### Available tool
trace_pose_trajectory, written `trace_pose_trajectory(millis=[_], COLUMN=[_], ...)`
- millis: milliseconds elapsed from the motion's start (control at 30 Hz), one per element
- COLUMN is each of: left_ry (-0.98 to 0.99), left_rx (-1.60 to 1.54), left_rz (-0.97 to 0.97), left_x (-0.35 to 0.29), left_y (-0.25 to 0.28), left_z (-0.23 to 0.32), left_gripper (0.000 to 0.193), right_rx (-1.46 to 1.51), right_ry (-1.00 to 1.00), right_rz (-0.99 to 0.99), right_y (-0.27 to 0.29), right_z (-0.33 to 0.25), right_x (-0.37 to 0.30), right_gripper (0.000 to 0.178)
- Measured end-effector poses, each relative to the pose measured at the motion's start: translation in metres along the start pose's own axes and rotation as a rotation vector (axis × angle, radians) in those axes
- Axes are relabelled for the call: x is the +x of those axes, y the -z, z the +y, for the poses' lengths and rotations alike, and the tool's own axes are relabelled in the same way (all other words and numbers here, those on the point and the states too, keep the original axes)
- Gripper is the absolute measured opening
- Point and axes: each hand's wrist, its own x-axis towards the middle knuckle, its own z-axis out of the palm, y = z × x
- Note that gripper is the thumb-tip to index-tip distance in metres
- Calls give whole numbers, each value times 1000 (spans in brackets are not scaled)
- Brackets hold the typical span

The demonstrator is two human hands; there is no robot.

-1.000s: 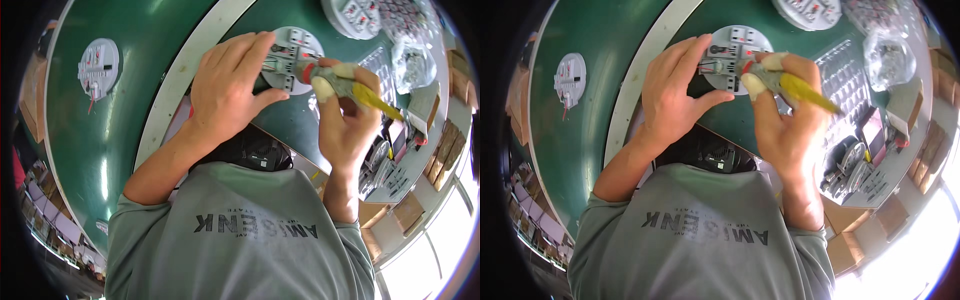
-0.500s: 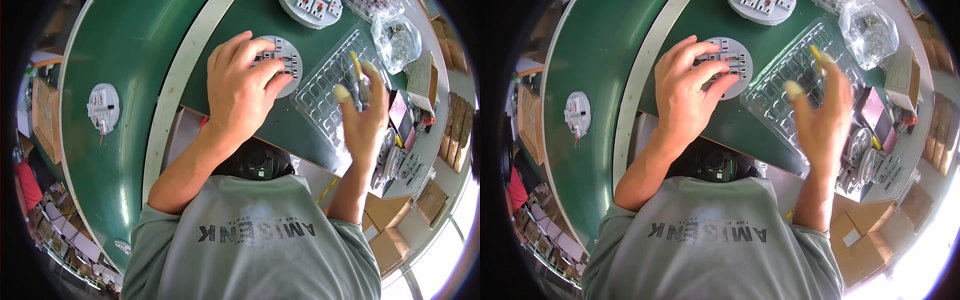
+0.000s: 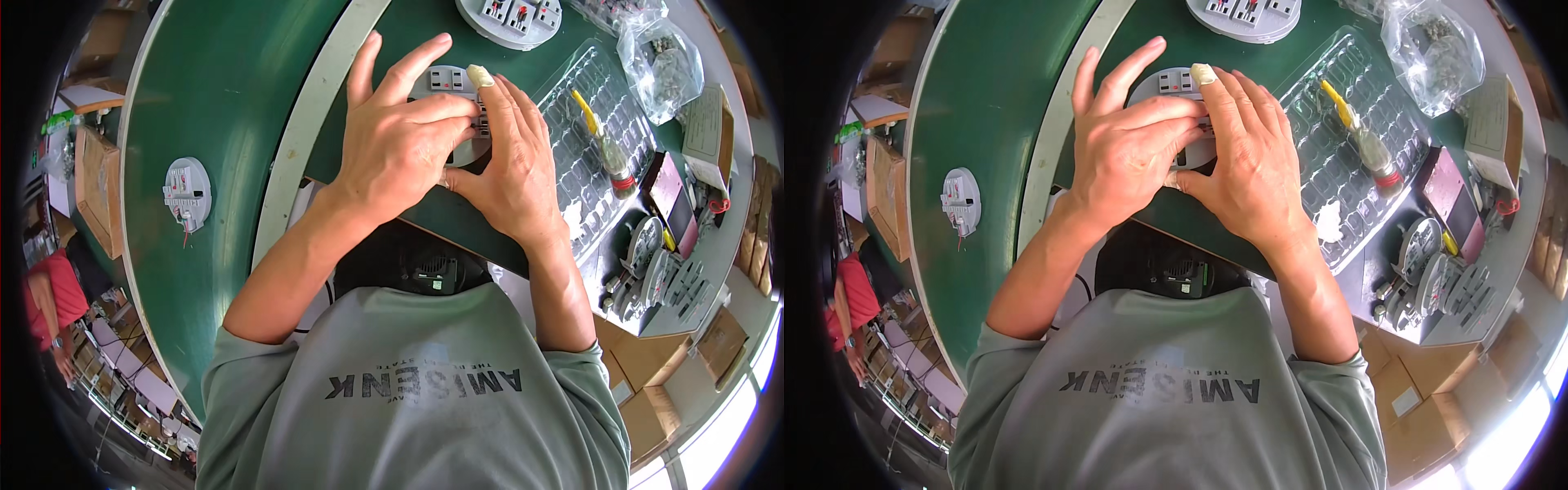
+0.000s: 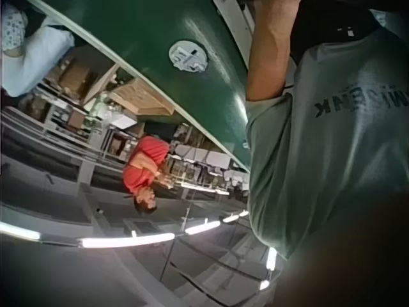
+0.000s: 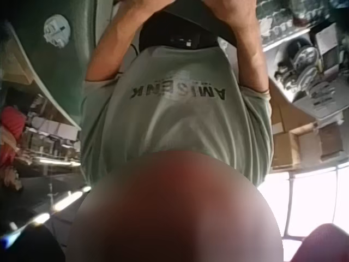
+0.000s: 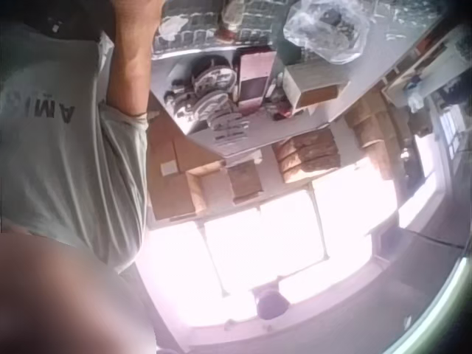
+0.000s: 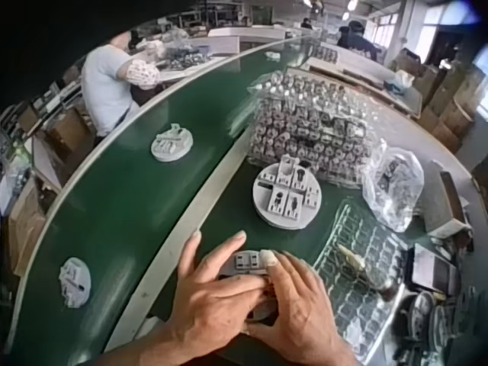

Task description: Assembling small electronic or mechanical components into a circular plastic housing at a factory workstation.

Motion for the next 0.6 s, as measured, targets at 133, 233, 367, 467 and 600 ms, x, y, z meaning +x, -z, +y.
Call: trace_pose_trajectory(millis=[133,233,367,467,600], left_ry=[-65,172,119,118,41], left_rx=[-17,-89,-126,-110,56], left_rz=[-113,-89,-254,-286,-333], left_x=[-10,-33,-43,-36,-31], left_y=[10,27,44,42,54], left_z=[-10,-13,-8,-9,-11], left_gripper=[30,66,88,82,76], right_rx=[-37,-49,-39,-82,-47], right_ry=[12,1,58,114,92], right_rz=[0,-4,8,35,-6], right_y=[-2,-2,-3,2,8], right_z=[-2,0,1,0,-24], right_x=[-2,-2,3,4,0], right_gripper=[105,107,110,107,106])
